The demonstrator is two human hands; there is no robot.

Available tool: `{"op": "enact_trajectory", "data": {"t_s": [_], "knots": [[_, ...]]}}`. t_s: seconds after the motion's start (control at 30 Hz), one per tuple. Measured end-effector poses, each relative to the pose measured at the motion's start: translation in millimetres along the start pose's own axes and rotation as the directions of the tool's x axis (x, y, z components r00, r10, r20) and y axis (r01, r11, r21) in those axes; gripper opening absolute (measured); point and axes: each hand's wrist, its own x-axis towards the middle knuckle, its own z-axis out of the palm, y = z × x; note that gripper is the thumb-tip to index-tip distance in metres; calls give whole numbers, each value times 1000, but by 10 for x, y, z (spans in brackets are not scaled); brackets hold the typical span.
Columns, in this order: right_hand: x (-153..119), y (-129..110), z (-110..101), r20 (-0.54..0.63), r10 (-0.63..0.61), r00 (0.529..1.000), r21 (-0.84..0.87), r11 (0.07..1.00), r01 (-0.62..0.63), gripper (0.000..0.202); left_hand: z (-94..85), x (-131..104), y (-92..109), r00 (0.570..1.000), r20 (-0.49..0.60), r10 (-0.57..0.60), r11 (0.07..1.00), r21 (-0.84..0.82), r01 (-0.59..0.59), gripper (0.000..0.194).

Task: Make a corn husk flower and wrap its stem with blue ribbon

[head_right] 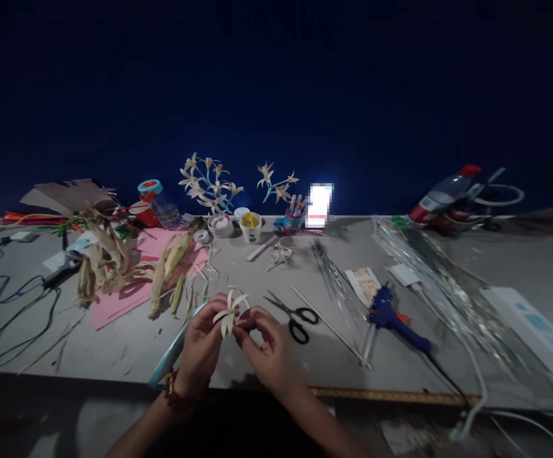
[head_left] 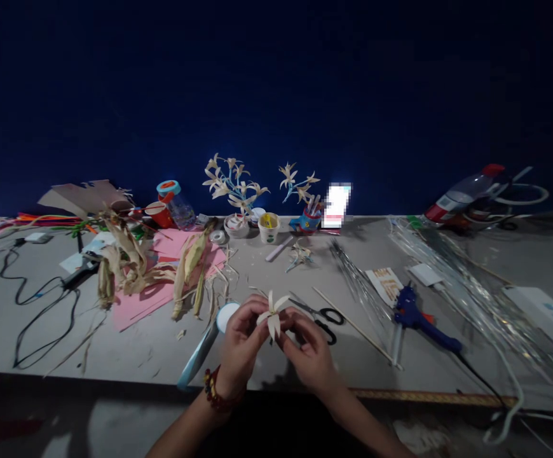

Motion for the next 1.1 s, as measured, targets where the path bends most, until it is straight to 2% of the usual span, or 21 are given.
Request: {"op": "enact_trajectory", "data": {"t_s": [0.13,0.3,0.43,0.63,0.83,1.1], "knots": [[-5,5,-27,40,-94,995,-81,992,97,5,-6,-20,20,997,22,71,997,38,-72,10],[22,-35,-56,56,-182,982,-180,965,189,9,3,-13,77,983,55,175,976,122,-181,7],[103,-192,-107,155,-241,958,-249,929,274,12,4,-9,129,969,71,235,954,172,-244,4],[208,-480,-220,114,-410,905,-316,849,425,20,19,12,212,939,124,322,906,247,-344,5],[281,-597,-219,181,-455,872,-277,827,489,25,39,6,250,947,138,290,907,275,-318,6],[284,-553,-194,161,-451,878,-256,840,479,23,34,3,248,950,156,270,918,255,-303,14]]}}
